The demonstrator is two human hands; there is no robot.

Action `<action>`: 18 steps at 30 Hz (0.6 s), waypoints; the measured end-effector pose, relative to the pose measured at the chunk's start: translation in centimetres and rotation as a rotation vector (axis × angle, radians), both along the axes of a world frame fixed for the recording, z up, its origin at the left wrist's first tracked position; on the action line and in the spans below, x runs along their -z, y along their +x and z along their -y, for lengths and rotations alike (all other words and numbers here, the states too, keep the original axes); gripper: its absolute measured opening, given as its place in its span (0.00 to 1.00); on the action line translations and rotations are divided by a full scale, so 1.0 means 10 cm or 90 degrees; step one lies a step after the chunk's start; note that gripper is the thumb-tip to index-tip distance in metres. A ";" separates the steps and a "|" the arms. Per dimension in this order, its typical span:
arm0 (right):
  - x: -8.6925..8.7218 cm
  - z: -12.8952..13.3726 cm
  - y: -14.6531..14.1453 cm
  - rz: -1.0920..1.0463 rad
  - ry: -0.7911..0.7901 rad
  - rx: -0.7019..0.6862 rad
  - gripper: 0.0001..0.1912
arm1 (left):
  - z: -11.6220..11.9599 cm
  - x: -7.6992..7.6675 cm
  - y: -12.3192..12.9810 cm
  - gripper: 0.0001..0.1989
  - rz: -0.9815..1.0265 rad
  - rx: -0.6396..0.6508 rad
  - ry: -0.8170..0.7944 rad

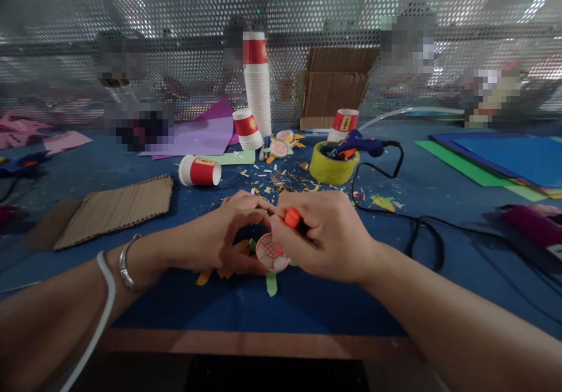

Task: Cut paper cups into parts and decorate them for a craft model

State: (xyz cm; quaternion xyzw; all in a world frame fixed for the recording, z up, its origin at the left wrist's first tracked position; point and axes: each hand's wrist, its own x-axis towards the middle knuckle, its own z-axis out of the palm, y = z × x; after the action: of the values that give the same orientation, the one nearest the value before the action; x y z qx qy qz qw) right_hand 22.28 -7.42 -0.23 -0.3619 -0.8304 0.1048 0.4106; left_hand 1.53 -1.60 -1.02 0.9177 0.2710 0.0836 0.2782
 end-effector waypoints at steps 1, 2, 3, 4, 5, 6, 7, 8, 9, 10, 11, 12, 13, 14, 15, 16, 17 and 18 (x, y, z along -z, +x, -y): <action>0.00 0.00 0.00 0.006 0.004 0.002 0.15 | 0.00 0.00 0.00 0.25 0.001 0.001 0.001; 0.01 0.00 0.00 0.012 0.006 0.003 0.15 | 0.00 0.00 0.00 0.24 0.001 0.002 0.001; 0.01 0.00 0.00 0.016 0.006 0.004 0.15 | 0.00 0.00 0.00 0.24 0.001 0.000 0.001; 0.02 -0.01 0.00 0.018 0.006 0.004 0.16 | 0.00 0.00 0.00 0.23 0.001 -0.002 0.001; 0.02 -0.01 0.00 0.019 0.005 0.004 0.16 | 0.00 0.00 0.00 0.23 0.000 -0.002 -0.001; 0.02 -0.01 0.00 0.022 0.005 0.003 0.16 | 0.00 0.00 0.00 0.23 0.000 -0.002 -0.003; 0.02 -0.01 0.00 0.024 0.006 0.002 0.15 | 0.00 0.00 0.00 0.24 -0.001 -0.001 -0.007; 0.02 -0.01 0.00 0.026 0.009 0.000 0.16 | 0.00 0.00 -0.01 0.24 -0.002 -0.001 -0.009; 0.02 -0.01 0.00 0.030 0.011 -0.003 0.16 | 0.00 0.00 -0.01 0.25 -0.002 -0.001 -0.012; 0.01 -0.01 0.01 0.035 0.012 -0.005 0.16 | 0.00 0.00 -0.01 0.25 -0.004 -0.002 -0.014; 0.01 0.00 0.01 0.040 0.010 -0.008 0.15 | -0.01 0.00 -0.01 0.25 -0.005 -0.002 -0.016; 0.00 0.00 0.01 0.045 0.008 -0.011 0.15 | -0.01 -0.01 -0.01 0.25 -0.007 -0.003 -0.016; -0.01 0.00 0.01 0.049 0.006 -0.013 0.15 | -0.01 -0.01 -0.01 0.25 -0.009 -0.002 -0.016; -0.01 0.01 0.01 0.053 0.004 -0.014 0.16 | -0.01 -0.01 0.00 0.25 -0.011 -0.002 -0.016; -0.01 0.01 0.01 0.055 0.002 -0.014 0.16 | -0.02 -0.02 0.00 0.24 -0.014 -0.001 -0.016; -0.02 0.01 0.01 0.055 0.000 -0.013 0.16 | -0.01 -0.02 0.00 0.25 -0.017 -0.002 -0.017; -0.02 0.01 0.01 0.053 -0.003 -0.011 0.16 | -0.01 -0.02 0.01 0.25 -0.018 -0.004 -0.018; -0.02 0.01 0.01 0.047 -0.007 -0.009 0.15 | -0.01 -0.02 0.01 0.25 -0.019 -0.005 -0.018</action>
State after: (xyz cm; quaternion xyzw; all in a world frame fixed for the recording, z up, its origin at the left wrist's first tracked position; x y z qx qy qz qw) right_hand 22.39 -7.51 -0.01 -0.3617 -0.8468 0.0987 0.3773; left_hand 1.64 -1.51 -0.78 0.9137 0.2797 0.0670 0.2871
